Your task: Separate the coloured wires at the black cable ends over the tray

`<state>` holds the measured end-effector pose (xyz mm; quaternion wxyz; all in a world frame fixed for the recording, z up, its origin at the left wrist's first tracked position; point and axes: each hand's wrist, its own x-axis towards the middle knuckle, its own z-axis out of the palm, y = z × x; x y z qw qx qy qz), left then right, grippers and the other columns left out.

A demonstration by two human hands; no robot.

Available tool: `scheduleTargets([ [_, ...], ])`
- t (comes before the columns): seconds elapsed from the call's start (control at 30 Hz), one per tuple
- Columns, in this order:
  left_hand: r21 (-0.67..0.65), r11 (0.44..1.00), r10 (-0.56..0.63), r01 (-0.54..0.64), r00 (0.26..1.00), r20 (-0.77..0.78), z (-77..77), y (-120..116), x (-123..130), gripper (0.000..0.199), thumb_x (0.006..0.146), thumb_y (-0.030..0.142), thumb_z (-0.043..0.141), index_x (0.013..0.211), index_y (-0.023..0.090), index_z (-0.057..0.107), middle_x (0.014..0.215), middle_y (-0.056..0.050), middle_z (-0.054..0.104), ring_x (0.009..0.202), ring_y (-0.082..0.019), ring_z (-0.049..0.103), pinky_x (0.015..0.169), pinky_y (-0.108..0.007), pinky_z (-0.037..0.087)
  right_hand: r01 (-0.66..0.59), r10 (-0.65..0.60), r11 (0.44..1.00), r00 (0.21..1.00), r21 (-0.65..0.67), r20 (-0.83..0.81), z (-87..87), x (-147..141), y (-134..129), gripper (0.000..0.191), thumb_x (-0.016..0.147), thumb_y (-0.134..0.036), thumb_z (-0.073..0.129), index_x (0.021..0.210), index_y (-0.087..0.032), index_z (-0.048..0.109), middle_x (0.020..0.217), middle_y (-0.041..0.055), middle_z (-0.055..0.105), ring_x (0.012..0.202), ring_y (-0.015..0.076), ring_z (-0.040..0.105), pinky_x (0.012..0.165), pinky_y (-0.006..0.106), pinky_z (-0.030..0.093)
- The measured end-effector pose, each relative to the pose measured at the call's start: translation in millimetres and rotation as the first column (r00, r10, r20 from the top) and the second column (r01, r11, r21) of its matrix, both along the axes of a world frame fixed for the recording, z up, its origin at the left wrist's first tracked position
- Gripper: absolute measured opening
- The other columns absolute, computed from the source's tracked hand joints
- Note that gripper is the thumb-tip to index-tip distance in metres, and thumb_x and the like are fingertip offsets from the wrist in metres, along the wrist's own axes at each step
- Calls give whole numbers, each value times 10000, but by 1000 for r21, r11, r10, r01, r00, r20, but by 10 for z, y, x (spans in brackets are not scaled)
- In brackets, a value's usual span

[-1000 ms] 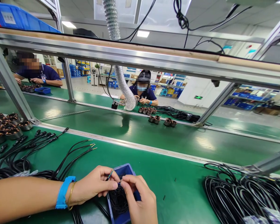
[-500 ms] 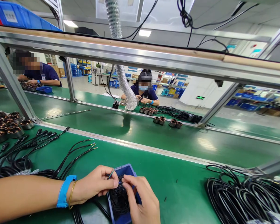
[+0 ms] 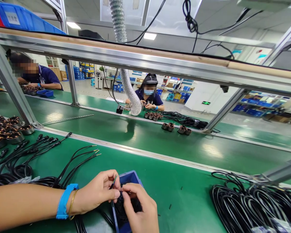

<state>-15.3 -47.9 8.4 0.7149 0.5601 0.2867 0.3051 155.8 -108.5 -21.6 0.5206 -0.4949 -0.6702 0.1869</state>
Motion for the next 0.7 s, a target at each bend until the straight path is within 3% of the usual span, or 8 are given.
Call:
scheduleTargets([
  [0.07, -1, 1000, -1, 1, 1000, -6, -3, 16, -2, 250, 659, 243, 707, 800, 168, 514, 757, 21, 556, 652, -116, 554, 656, -267, 441, -35, 31, 996, 998, -78, -57, 30, 21, -32, 99, 900, -288, 648, 936, -226, 715, 864, 48, 762, 721, 165, 727, 681, 214, 585],
  [0.17, 29, 1000, 11, -11, 1000, -3, 0, 57, -1, 176, 698, 262, 639, 819, 147, 586, 725, 0, 587, 657, -122, 548, 669, -266, 429, -265, 222, 940, 953, -215, -206, 112, 123, -88, 348, 904, -550, 593, 972, -226, 702, 706, 34, 751, 590, 164, 691, 593, 232, 567],
  [0.23, 40, 999, 15, -14, 1000, -22, 0, 81, 2, 166, 705, 262, 578, 800, 134, 623, 644, 2, 570, 624, -126, 538, 647, -266, 413, -311, 272, 907, 947, -282, -170, 138, 198, -94, 439, 924, -619, 503, 953, -233, 710, 678, 32, 746, 553, 166, 666, 560, 247, 545],
  [0.33, 28, 1000, 4, -3, 998, -55, -19, 93, 9, 205, 698, 267, 579, 814, 119, 659, 627, 3, 559, 593, -124, 531, 624, -267, 402, -54, 129, 966, 947, -253, 294, 49, 241, -32, 201, 930, -398, 592, 941, -263, 740, 856, 40, 767, 740, 206, 683, 668, 291, 531],
  [0.43, 14, 1000, 12, -11, 998, -61, -43, 84, 18, 301, 718, 311, 662, 936, 105, 684, 719, -14, 595, 639, -126, 554, 681, -282, 438, 108, 23, 984, 714, -142, 700, -169, 191, 52, 167, 763, -179, 759, 887, -291, 758, 851, 17, 745, 840, 264, 653, 734, 349, 481],
  [0.53, -6, 1000, 2, -2, 999, -51, -16, 86, 16, 389, 695, 356, 746, 992, 109, 700, 902, -58, 631, 670, -124, 574, 709, -301, 464, 152, 4, 982, 570, -110, 821, -349, 125, 93, 189, 729, -79, 764, 739, -267, 742, 743, -2, 715, 780, 246, 638, 700, 340, 417],
  [0.63, 10, 998, -67, 68, 997, -48, 67, 107, 2, 327, 667, 402, 790, 789, 110, 705, 1037, -78, 616, 657, -106, 572, 724, -309, 480, 118, 14, 988, 566, -97, 825, -370, 90, 91, 206, 835, -55, 649, 800, -244, 724, 787, 2, 714, 763, 205, 624, 699, 321, 388],
  [0.7, 16, 996, -88, 89, 994, -61, 116, 124, -7, 350, 682, 443, 789, 707, 118, 661, 920, -52, 634, 658, -106, 570, 733, -293, 472, 116, -6, 990, 577, -75, 817, -329, 77, 79, 201, 842, -58, 638, 843, -245, 713, 826, 2, 709, 787, 205, 620, 705, 319, 383],
])
